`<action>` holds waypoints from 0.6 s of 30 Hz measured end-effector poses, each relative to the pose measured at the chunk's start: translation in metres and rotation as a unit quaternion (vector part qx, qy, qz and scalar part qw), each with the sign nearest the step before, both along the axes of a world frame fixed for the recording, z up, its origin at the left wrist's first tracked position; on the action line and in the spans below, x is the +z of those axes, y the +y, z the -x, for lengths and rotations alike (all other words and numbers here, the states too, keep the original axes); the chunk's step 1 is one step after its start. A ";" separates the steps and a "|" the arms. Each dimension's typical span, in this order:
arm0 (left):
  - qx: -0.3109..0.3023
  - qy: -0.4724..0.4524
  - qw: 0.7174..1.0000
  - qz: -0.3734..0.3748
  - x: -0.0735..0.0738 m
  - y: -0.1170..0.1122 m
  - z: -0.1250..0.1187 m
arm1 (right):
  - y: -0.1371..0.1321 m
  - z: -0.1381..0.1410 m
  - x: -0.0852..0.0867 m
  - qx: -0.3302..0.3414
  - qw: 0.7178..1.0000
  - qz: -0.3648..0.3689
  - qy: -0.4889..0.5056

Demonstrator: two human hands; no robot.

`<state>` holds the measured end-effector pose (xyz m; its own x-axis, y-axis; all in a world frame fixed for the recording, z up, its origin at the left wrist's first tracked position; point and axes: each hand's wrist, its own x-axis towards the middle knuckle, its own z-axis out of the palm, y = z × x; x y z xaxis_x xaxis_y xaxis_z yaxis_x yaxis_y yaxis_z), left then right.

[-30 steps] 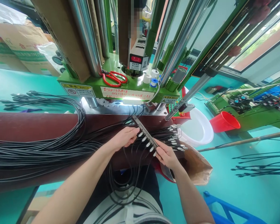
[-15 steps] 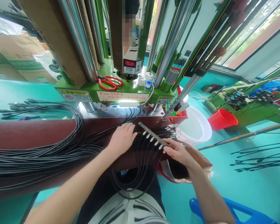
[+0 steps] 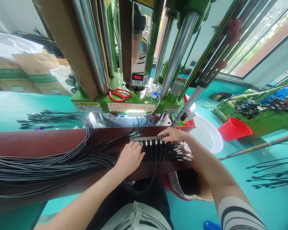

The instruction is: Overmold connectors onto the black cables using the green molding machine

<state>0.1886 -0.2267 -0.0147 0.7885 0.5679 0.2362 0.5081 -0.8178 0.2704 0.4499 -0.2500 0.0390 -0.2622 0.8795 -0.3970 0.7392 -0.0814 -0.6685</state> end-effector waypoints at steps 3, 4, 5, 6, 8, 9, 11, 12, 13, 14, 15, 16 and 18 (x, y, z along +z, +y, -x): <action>0.021 -0.031 0.999 -0.001 0.002 0.006 0.012 | 0.025 0.010 -0.014 0.073 0.993 -0.085 -0.021; 0.023 -0.043 0.999 0.006 0.003 0.010 0.017 | 0.030 0.013 -0.019 0.085 0.990 -0.108 -0.032; 0.026 -0.058 0.998 0.017 0.004 0.015 0.022 | 0.033 0.015 -0.023 0.089 0.987 -0.125 -0.044; 0.031 -0.074 0.996 0.030 0.006 0.020 0.027 | 0.035 0.017 -0.027 0.086 0.986 -0.136 -0.053; 0.052 -0.101 0.992 0.053 0.008 0.035 0.035 | 0.035 0.020 -0.033 0.069 0.984 -0.153 -0.063; 0.065 -0.105 0.990 0.060 0.009 0.044 0.037 | 0.034 0.021 -0.035 0.062 0.983 -0.159 -0.065; 0.086 -0.088 0.990 0.071 0.011 0.064 0.038 | 0.033 0.024 -0.037 0.048 0.983 -0.164 -0.067; 0.092 -0.068 0.990 0.078 0.012 0.075 0.037 | 0.032 0.025 -0.039 0.038 0.983 -0.165 -0.070; 0.098 -0.044 0.991 0.084 0.012 0.085 0.034 | 0.032 0.027 -0.040 0.024 0.983 -0.167 -0.074; 0.107 -0.020 0.990 0.092 0.011 0.095 0.031 | 0.033 0.030 -0.042 0.007 0.982 -0.171 -0.079; 0.118 0.000 0.988 0.100 0.009 0.103 0.027 | 0.034 0.033 -0.045 -0.014 0.980 -0.177 -0.086; 0.129 0.016 0.986 0.109 0.007 0.111 0.024 | 0.034 0.036 -0.048 -0.036 0.977 -0.185 -0.095; 0.145 0.033 0.981 0.127 0.001 0.121 0.018 | 0.036 0.041 -0.054 -0.080 0.968 -0.206 -0.117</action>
